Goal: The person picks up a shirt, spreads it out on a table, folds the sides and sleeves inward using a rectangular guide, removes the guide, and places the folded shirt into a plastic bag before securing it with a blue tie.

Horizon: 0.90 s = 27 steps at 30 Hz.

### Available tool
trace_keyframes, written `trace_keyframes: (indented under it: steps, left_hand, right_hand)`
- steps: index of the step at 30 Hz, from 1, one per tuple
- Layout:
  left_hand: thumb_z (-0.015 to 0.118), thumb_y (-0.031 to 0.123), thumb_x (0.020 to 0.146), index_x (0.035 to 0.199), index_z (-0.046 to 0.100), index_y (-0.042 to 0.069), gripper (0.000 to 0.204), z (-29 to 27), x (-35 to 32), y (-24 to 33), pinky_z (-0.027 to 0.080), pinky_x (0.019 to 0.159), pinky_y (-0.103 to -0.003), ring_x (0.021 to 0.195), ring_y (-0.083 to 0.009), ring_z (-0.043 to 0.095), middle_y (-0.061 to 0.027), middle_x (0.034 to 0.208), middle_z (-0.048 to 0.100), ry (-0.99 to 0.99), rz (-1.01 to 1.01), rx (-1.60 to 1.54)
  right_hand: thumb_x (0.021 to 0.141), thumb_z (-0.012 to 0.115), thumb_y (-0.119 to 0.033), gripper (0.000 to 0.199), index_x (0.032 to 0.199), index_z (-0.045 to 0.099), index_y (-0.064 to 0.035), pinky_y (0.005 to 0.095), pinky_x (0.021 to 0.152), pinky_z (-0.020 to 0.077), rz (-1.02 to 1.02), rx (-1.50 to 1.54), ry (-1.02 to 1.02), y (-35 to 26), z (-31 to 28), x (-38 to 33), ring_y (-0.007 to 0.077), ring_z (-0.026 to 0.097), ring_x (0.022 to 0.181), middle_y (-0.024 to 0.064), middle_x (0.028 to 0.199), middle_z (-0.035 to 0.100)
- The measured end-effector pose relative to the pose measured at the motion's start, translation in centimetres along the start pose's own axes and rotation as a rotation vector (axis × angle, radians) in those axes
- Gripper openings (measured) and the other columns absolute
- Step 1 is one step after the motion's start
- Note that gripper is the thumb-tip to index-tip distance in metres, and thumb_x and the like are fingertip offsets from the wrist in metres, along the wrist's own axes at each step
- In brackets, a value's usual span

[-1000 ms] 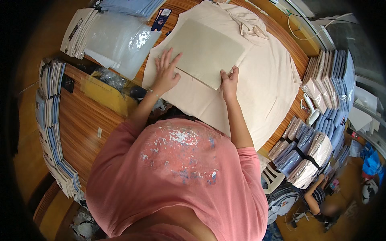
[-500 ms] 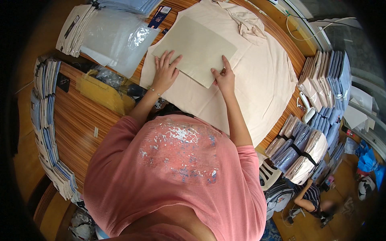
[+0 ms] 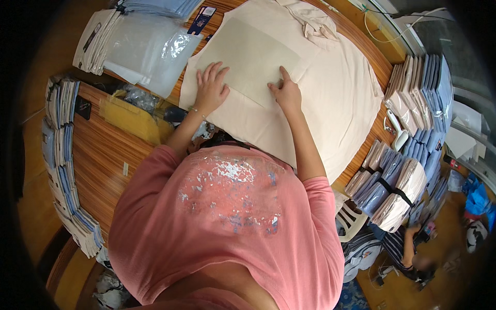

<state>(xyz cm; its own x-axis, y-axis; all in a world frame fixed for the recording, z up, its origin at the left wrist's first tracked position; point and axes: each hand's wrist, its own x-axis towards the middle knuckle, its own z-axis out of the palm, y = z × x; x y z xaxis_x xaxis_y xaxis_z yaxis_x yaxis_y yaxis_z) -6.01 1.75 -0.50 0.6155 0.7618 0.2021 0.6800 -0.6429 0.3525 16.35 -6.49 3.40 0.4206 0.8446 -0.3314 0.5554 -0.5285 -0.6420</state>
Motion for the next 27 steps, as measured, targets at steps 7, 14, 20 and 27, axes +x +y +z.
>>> trace_keyframes:
  steps: [7,14,20,27]
  left_hand:
    - [0.057,0.025,0.08,0.123,0.045,0.01,0.048,-0.3,-0.6,0.3,0.017,0.101,-0.058,0.126,-0.0305,0.028,-0.0124,0.132,0.036,0.059,0.006,0.004]
    - [0.056,0.025,0.08,0.121,0.046,0.009,0.046,-0.1,-0.7,0.4,0.018,0.1,-0.058,0.125,-0.0303,0.029,-0.0137,0.131,0.036,0.116,0.035,0.017]
    - [0.055,0.026,0.08,0.119,0.048,0.011,0.043,0.2,-0.7,0.2,0.019,0.099,-0.06,0.124,-0.0304,0.029,-0.013,0.129,0.037,0.067,0.024,0.032]
    - [0.054,0.025,0.083,0.124,0.047,0.01,0.044,-0.5,-0.9,1.1,0.015,0.101,-0.06,0.126,-0.0302,0.027,-0.0122,0.136,0.032,0.01,0.016,0.069]
  right_hand:
    - [0.076,0.066,-0.006,0.061,0.132,0.042,-0.0073,0.0241,0.041,0.0364,-0.012,0.359,-0.005,1.0,-0.1,-0.6,0.0083,0.046,0.042,0.0003,0.052,0.044]
    - [0.073,0.067,-0.007,0.062,0.131,0.044,-0.0068,0.0272,0.045,0.0413,0.015,0.386,-0.033,1.4,-0.2,-1.0,0.0101,0.046,0.044,0.0015,0.054,0.042]
    - [0.073,0.068,-0.009,0.062,0.13,0.044,-0.0063,0.0279,0.046,0.0416,-0.004,0.293,-0.024,1.0,0.3,-1.0,0.0111,0.048,0.044,0.0025,0.054,0.045]
    - [0.074,0.066,-0.018,0.06,0.13,0.045,-0.0089,0.0325,0.052,0.0439,-0.011,0.169,-0.022,1.2,-0.1,-1.0,0.0183,0.054,0.049,0.0073,0.058,0.053]
